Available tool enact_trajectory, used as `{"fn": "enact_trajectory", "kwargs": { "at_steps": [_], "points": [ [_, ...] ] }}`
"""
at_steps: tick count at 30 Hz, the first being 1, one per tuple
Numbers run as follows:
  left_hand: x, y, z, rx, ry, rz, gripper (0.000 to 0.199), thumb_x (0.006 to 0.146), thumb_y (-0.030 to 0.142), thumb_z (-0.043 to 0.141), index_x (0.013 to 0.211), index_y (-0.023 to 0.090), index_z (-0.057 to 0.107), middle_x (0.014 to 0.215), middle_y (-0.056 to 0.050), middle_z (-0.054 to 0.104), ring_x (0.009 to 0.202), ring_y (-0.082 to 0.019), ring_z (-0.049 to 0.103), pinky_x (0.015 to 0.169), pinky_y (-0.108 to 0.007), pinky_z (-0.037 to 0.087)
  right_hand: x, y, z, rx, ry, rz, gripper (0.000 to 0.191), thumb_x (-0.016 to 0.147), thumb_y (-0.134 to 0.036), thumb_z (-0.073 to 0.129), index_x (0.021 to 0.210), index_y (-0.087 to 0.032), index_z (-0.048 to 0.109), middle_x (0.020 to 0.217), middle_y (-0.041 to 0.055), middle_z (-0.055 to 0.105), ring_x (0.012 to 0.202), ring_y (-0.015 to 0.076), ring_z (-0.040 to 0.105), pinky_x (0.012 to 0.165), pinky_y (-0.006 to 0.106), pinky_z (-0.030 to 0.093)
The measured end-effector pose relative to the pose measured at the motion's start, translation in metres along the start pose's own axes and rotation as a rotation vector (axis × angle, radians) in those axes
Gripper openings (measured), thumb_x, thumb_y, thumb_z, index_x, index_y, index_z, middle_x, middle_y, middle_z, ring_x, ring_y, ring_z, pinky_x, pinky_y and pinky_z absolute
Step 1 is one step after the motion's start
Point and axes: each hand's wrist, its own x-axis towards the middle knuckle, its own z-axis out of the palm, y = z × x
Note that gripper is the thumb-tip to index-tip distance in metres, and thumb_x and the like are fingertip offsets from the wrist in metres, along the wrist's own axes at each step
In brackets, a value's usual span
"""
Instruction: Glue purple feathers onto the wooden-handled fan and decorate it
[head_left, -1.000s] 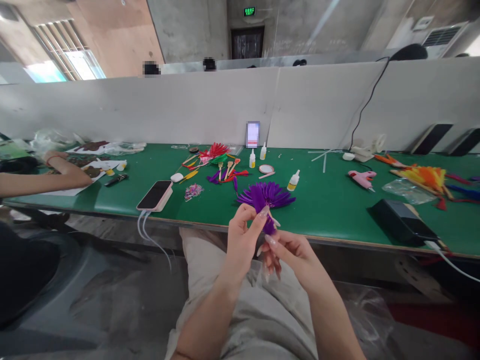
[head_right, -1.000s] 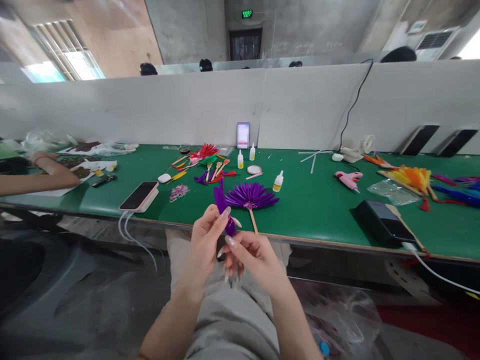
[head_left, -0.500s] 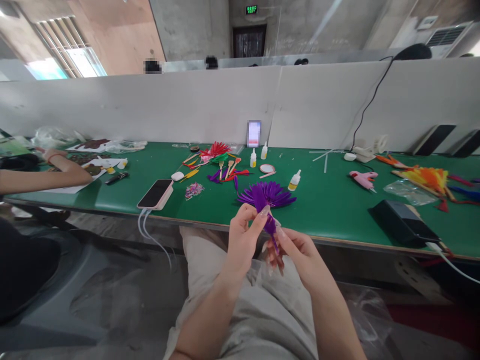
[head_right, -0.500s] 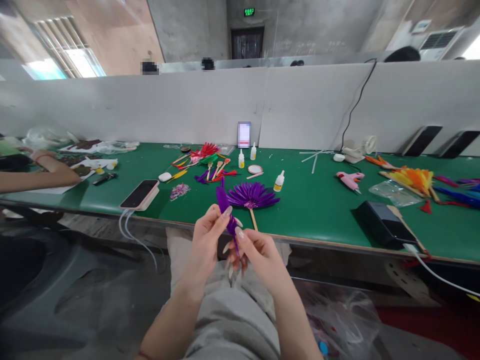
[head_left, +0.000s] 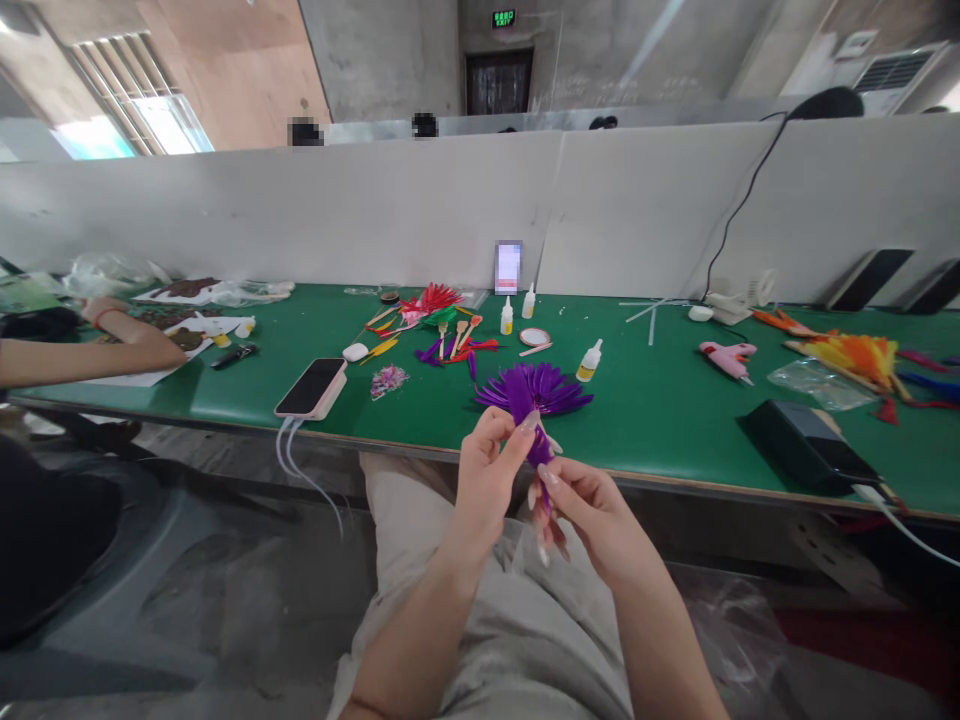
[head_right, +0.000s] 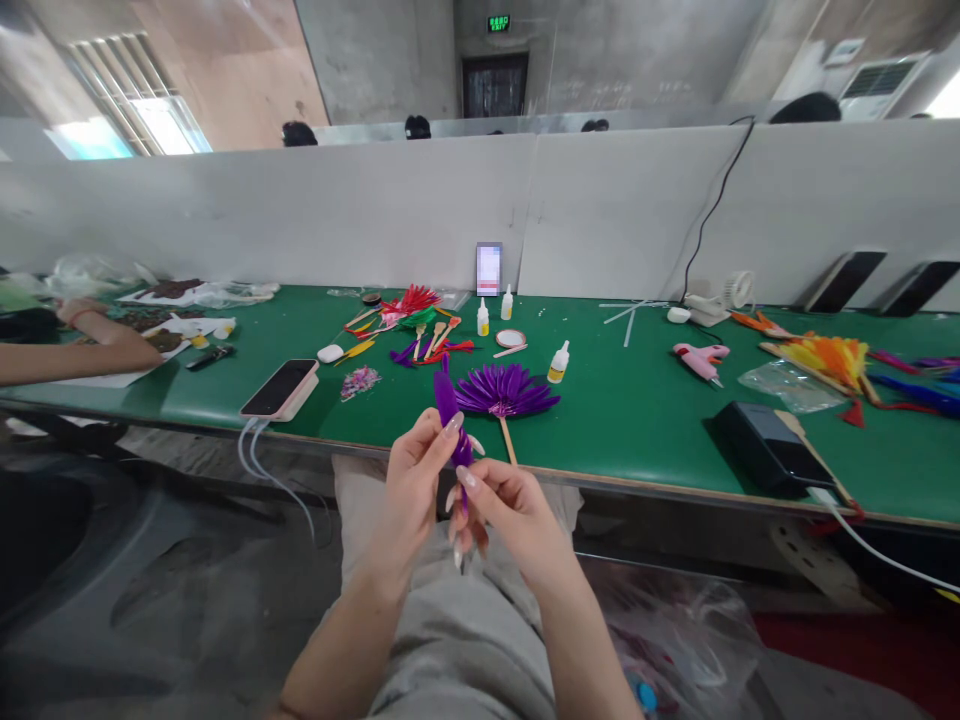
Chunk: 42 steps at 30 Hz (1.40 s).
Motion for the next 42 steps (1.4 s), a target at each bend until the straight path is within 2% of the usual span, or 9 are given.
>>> {"fn": "enact_trajectory", "kwargs": {
  "at_steps": [3,15,18,21,23,27,31,37,42],
  "points": [
    [0.002,-0.004,-0.002,-0.048,-0.083,-0.034,0.029,0.072,0.039,0.063,0.06,0.015,0.054,0.07,0.001,0.042,0.058,-0.006,0.04,0.051,-0.019,0.036,0.0,0.001,0.001,0.001,0.032,-0.027,0.033,0.078,-0.047,0.058,0.066,-0.016,0.055,0.045,-0.0035,0.052,0.034,0.0066,0.046,0.033,0.016,0.032],
    [-0.001,0.0,0.0,-0.167,-0.113,-0.045,0.026,0.073,0.043,0.061,0.068,0.017,0.058,0.073,-0.001,0.049,0.067,-0.009,0.047,0.061,-0.02,0.041,-0.004,0.0,0.006,0.046,0.002,-0.026,0.029,0.08,-0.044,0.056,0.07,-0.017,0.055,0.057,-0.0016,0.058,0.039,0.0067,0.051,0.035,0.017,0.034],
    [-0.001,0.003,-0.002,-0.088,-0.171,0.001,0.03,0.077,0.048,0.055,0.074,0.019,0.06,0.077,-0.003,0.053,0.07,-0.011,0.049,0.063,-0.022,0.041,-0.004,-0.001,0.006,-0.008,0.023,-0.037,0.028,0.079,-0.042,0.059,0.069,-0.016,0.054,0.055,-0.0021,0.057,0.038,0.0063,0.051,0.035,0.016,0.034],
    [0.0,0.007,-0.006,0.04,-0.205,0.098,0.039,0.081,0.054,0.042,0.084,0.02,0.061,0.081,-0.005,0.054,0.073,-0.013,0.049,0.066,-0.025,0.041,-0.004,-0.002,0.004,-0.125,0.114,-0.074,0.027,0.078,-0.041,0.06,0.07,-0.017,0.054,0.056,-0.0018,0.058,0.041,0.0071,0.052,0.036,0.017,0.035],
    [0.001,0.011,-0.009,0.15,-0.202,0.137,0.039,0.081,0.053,0.043,0.081,0.019,0.061,0.078,-0.004,0.052,0.071,-0.013,0.047,0.063,-0.024,0.039,-0.005,-0.002,0.002,-0.188,0.16,-0.082,0.026,0.078,-0.042,0.059,0.072,-0.017,0.055,0.059,-0.0009,0.06,0.042,0.0074,0.052,0.037,0.017,0.036],
    [0.001,0.016,-0.01,0.314,-0.179,0.08,0.032,0.077,0.045,0.054,0.063,0.016,0.057,0.062,0.0,0.046,0.057,-0.01,0.04,0.052,-0.022,0.033,-0.005,0.0,0.001,-0.241,0.183,-0.053,0.026,0.077,-0.042,0.06,0.075,-0.017,0.054,0.056,-0.0019,0.058,0.038,0.0063,0.047,0.036,0.018,0.035],
    [-0.001,0.016,-0.009,0.341,-0.157,0.025,0.034,0.077,0.046,0.054,0.063,0.015,0.057,0.052,0.002,0.043,0.049,-0.008,0.038,0.047,-0.023,0.03,-0.006,-0.001,0.002,-0.219,0.159,-0.025,0.027,0.073,-0.041,0.064,0.077,-0.016,0.054,0.057,-0.0008,0.06,0.042,0.0081,0.052,0.04,0.019,0.04],
    [-0.001,0.017,-0.009,0.381,-0.119,0.056,0.034,0.078,0.045,0.052,0.064,0.014,0.059,0.055,0.001,0.048,0.052,-0.008,0.04,0.048,-0.022,0.03,-0.008,-0.005,0.002,-0.16,0.12,-0.013,0.028,0.067,-0.038,0.071,0.08,-0.017,0.057,0.064,0.001,0.064,0.051,0.011,0.059,0.048,0.022,0.047],
    [-0.002,0.016,-0.008,0.357,-0.137,0.025,0.034,0.077,0.046,0.053,0.066,0.015,0.059,0.057,0.001,0.049,0.052,-0.009,0.041,0.049,-0.022,0.03,-0.005,-0.002,0.004,-0.181,0.159,-0.017,0.027,0.07,-0.04,0.068,0.073,-0.017,0.056,0.055,-0.0009,0.061,0.044,0.0097,0.055,0.044,0.021,0.044]
  ]
}}
